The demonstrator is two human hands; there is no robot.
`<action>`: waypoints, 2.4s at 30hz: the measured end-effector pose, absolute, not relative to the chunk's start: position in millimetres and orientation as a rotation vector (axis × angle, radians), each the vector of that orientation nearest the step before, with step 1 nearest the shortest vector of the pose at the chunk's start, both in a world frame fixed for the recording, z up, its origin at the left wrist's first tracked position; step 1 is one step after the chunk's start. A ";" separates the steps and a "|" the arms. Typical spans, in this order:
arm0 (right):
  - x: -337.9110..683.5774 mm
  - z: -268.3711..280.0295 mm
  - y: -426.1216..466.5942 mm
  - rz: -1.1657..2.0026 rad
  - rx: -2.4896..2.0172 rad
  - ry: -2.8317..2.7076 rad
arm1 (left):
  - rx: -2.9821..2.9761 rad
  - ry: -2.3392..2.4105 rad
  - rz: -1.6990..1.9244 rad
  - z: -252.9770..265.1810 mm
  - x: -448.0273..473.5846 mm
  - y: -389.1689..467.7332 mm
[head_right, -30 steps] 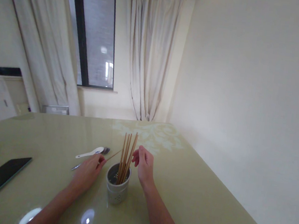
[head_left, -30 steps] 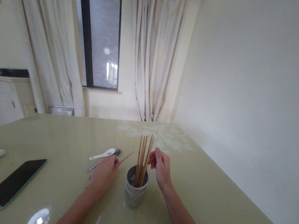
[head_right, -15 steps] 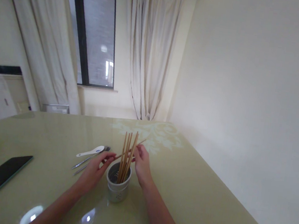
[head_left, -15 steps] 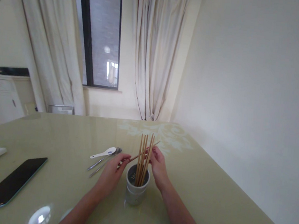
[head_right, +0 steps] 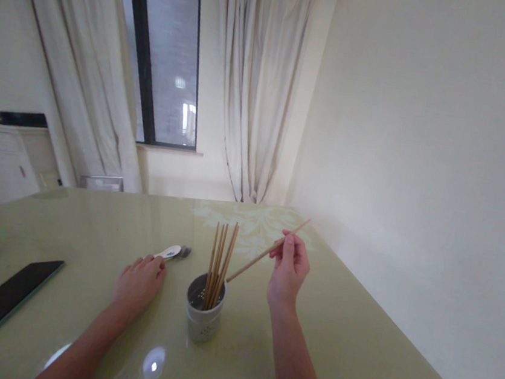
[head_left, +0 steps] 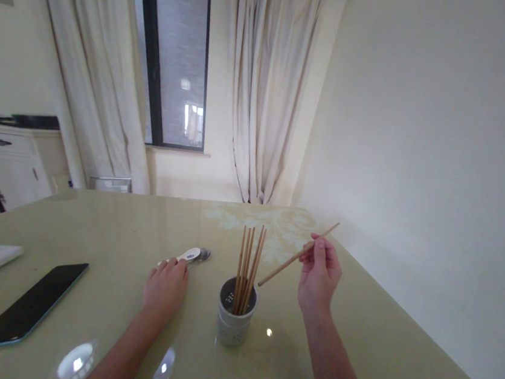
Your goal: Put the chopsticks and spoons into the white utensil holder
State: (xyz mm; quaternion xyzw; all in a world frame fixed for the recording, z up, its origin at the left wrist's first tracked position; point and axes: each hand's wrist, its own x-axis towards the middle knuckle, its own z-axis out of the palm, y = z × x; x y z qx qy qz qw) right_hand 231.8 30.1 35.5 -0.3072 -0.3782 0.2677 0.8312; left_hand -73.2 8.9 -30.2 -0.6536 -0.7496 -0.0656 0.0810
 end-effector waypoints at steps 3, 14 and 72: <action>216.0 34.0 22.8 0.684 -0.655 -0.944 | -1.972 -2.263 -0.207 -31.9 -74.1 11.9; 199.0 24.0 14.0 0.859 -0.776 -1.349 | -2.073 -2.182 -0.336 -36.9 -60.8 12.0; 186.5 15.9 -3.1 0.623 -0.717 -1.467 | -2.689 -1.467 -2.016 -14.4 -4.9 -22.6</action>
